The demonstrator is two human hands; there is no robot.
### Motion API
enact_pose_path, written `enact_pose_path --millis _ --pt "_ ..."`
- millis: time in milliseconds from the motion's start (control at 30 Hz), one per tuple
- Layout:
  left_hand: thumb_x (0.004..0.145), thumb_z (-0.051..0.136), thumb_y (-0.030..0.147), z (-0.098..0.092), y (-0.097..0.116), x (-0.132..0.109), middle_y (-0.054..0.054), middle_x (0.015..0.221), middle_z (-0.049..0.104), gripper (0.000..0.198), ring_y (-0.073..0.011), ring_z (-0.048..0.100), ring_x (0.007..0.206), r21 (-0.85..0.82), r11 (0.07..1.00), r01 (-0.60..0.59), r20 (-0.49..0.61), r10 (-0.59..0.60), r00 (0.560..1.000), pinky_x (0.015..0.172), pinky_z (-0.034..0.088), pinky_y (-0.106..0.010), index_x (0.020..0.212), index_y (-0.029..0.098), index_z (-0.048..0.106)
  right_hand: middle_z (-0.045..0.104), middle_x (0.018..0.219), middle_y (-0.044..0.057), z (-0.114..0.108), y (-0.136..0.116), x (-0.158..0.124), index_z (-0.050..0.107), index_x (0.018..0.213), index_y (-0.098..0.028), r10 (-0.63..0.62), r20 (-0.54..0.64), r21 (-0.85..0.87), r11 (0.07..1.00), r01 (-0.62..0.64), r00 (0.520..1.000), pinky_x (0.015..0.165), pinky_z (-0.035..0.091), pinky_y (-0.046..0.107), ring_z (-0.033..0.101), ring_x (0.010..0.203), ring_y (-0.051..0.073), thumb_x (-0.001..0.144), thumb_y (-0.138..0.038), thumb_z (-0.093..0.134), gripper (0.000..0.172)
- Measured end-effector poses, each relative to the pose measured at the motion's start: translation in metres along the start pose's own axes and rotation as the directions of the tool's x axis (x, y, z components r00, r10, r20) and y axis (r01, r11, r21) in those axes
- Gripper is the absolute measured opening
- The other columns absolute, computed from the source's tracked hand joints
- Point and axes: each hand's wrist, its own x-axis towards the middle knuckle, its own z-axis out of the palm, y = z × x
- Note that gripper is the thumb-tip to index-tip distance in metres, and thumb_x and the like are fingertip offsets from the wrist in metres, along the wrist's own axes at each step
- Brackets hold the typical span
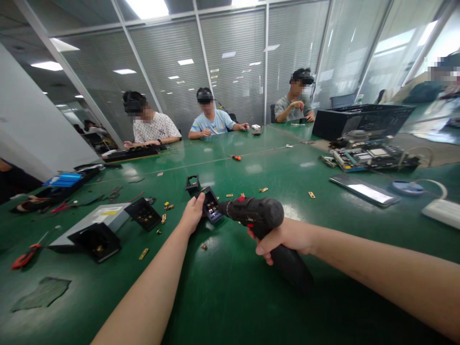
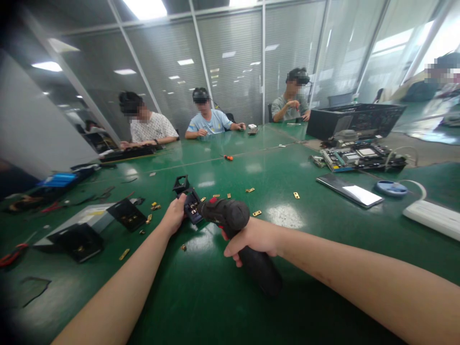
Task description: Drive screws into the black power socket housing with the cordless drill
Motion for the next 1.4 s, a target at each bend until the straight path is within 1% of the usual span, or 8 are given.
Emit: enact_pose_path --millis 167,300,467,667,867,1000,1167,1400 --pt "0.075 0.065 0.066 0.000 0.000 -0.002 -0.005 0.086 0.069 0.058 -0.0190 0.066 0.069 0.010 1.000 -0.029 0.040 0.029 0.999 0.061 0.052 -0.029 0.106 0.017 0.062 0.060 0.055 -0.005 0.008 -0.004 -0.003 0.054 0.079 -0.016 -0.015 -0.030 -0.041 0.999 0.014 0.999 0.050 0.050 0.026 0.057 0.047 0.012 0.052 -0.015 0.075 0.035" --pt "0.075 0.065 0.066 0.000 0.001 -0.002 -0.006 0.088 0.070 0.057 -0.0188 0.065 0.071 0.024 0.998 -0.051 0.039 0.050 0.998 0.063 0.052 -0.029 0.104 0.017 0.063 0.060 0.054 -0.005 0.009 -0.006 -0.005 0.053 0.079 -0.016 -0.014 -0.040 -0.053 0.999 0.012 0.999 0.049 0.049 0.025 0.058 0.046 0.013 0.052 -0.015 0.075 0.035" --pt "0.074 0.065 0.067 -0.001 0.000 -0.002 -0.005 0.083 0.069 0.058 -0.0192 0.063 0.069 0.071 0.995 -0.075 0.015 0.075 0.997 0.063 0.051 -0.029 0.101 0.016 0.064 0.060 0.055 -0.005 0.007 -0.004 -0.003 0.053 0.080 -0.017 -0.016 -0.032 -0.042 0.999 0.014 0.999 0.049 0.048 0.026 0.058 0.046 0.013 0.053 -0.015 0.075 0.035" --pt "0.070 0.069 0.064 -0.001 0.001 -0.001 -0.007 0.086 0.070 0.060 -0.0201 0.064 0.069 0.080 0.993 -0.089 0.008 0.089 0.996 0.066 0.051 -0.031 0.103 0.014 0.066 0.059 0.053 -0.005 0.009 -0.002 -0.001 0.052 0.080 -0.018 -0.028 -0.023 -0.067 0.997 0.026 0.999 0.048 0.049 0.026 0.059 0.046 0.014 0.055 -0.013 0.073 0.033" --pt "0.071 0.067 0.066 0.001 0.002 -0.003 -0.005 0.077 0.068 0.056 -0.0184 0.062 0.062 0.095 0.993 -0.072 0.018 0.071 0.997 0.057 0.049 -0.028 0.094 0.015 0.066 0.058 0.058 -0.005 0.016 -0.004 -0.002 0.051 0.079 -0.018 -0.076 0.002 -0.155 0.985 0.075 0.997 0.046 0.049 0.026 0.060 0.047 0.015 0.058 -0.009 0.070 0.030" --pt "0.072 0.063 0.069 0.004 0.003 -0.005 -0.004 0.073 0.067 0.055 -0.0189 0.062 0.063 0.113 0.992 -0.062 -0.026 0.065 0.998 0.056 0.049 -0.028 0.085 0.016 0.063 0.060 0.060 -0.005 0.015 -0.001 -0.001 0.052 0.088 -0.018 -0.084 0.023 -0.179 0.980 0.087 0.996 0.047 0.048 0.025 0.061 0.048 0.015 0.062 -0.011 0.074 0.034" --pt "0.073 0.062 0.069 0.005 0.004 -0.005 -0.006 0.075 0.068 0.057 -0.0197 0.063 0.066 0.130 0.987 -0.089 -0.024 0.093 0.995 0.058 0.048 -0.027 0.087 0.015 0.064 0.064 0.059 -0.003 0.010 0.005 -0.002 0.052 0.100 -0.017 -0.083 0.108 -0.070 0.993 0.091 0.991 0.051 0.048 0.024 0.061 0.049 0.014 0.064 -0.018 0.078 0.045" --pt "0.073 0.061 0.071 0.004 0.002 -0.004 -0.005 0.075 0.068 0.057 -0.0201 0.064 0.066 0.127 0.990 -0.057 -0.051 0.064 0.997 0.058 0.050 -0.028 0.086 0.016 0.064 0.066 0.061 0.001 -0.001 0.019 0.007 0.051 0.099 -0.016 -0.159 0.266 0.139 0.982 0.125 0.951 0.050 0.049 0.028 0.060 0.049 0.016 0.064 -0.026 0.074 0.043"
